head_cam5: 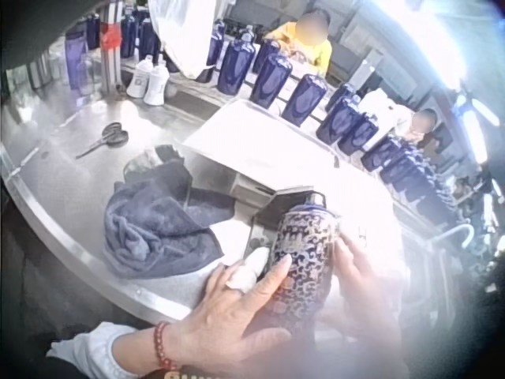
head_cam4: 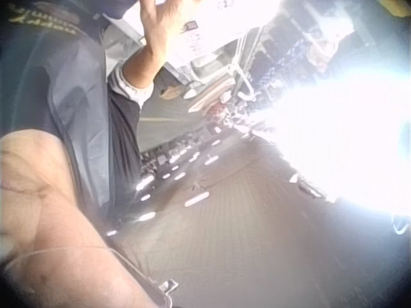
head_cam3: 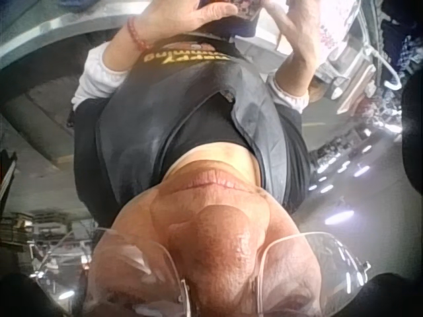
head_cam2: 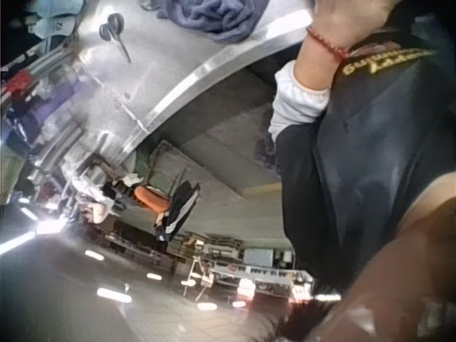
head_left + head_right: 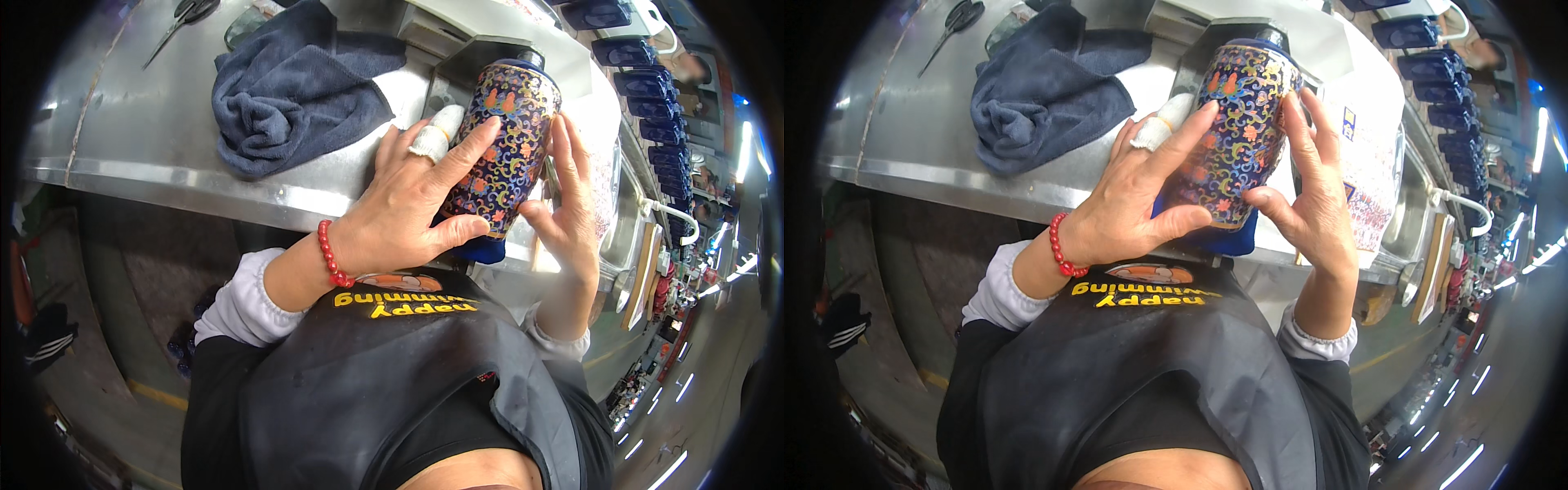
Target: The person applies a decorative sticker to a blue cylindrical container, smooths it with a green tool, and then applies a second sticker to the opposite side. The person rotates the container to align and press the stickers firmly.
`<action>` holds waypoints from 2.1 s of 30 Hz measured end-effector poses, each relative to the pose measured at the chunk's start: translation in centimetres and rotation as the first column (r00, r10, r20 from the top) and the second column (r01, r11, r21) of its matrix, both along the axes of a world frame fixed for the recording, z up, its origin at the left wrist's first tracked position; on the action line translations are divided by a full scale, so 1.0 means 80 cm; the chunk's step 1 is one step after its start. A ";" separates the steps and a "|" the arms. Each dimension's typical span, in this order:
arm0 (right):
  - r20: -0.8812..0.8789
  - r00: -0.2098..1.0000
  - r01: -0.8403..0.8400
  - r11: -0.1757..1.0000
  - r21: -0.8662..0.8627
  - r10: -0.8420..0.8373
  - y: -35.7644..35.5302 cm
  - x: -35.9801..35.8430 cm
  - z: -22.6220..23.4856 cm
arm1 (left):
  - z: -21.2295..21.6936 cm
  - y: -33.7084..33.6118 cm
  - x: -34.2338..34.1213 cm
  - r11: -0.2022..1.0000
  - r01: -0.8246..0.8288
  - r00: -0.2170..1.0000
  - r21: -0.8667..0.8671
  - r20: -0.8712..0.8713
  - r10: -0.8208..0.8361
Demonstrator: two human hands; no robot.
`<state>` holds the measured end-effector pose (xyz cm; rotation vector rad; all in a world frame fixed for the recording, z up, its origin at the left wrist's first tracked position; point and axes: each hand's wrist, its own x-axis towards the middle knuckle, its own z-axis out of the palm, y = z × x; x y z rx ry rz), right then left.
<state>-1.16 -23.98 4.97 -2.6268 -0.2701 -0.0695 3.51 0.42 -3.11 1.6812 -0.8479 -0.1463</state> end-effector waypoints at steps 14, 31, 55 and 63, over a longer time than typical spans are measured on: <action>0.135 0.983 0.069 0.937 0.342 -0.121 -0.017 -0.041 -0.046 | -0.003 -0.007 -0.001 0.983 0.013 0.965 0.181 0.256 -0.060; 0.214 0.973 0.027 0.964 0.265 -0.086 0.027 -0.121 -0.090 | 0.005 -0.014 0.063 0.973 0.134 0.903 0.189 0.380 -0.198; 0.088 0.996 -0.027 0.849 0.527 -0.023 -0.012 -0.027 -0.073 | 0.035 -0.016 0.075 0.919 0.073 0.899 0.387 0.374 -0.229; 0.190 0.982 -0.078 0.877 0.474 -0.015 -0.015 -0.025 -0.088 | 0.030 -0.014 0.074 0.909 0.076 0.900 0.410 0.364 -0.239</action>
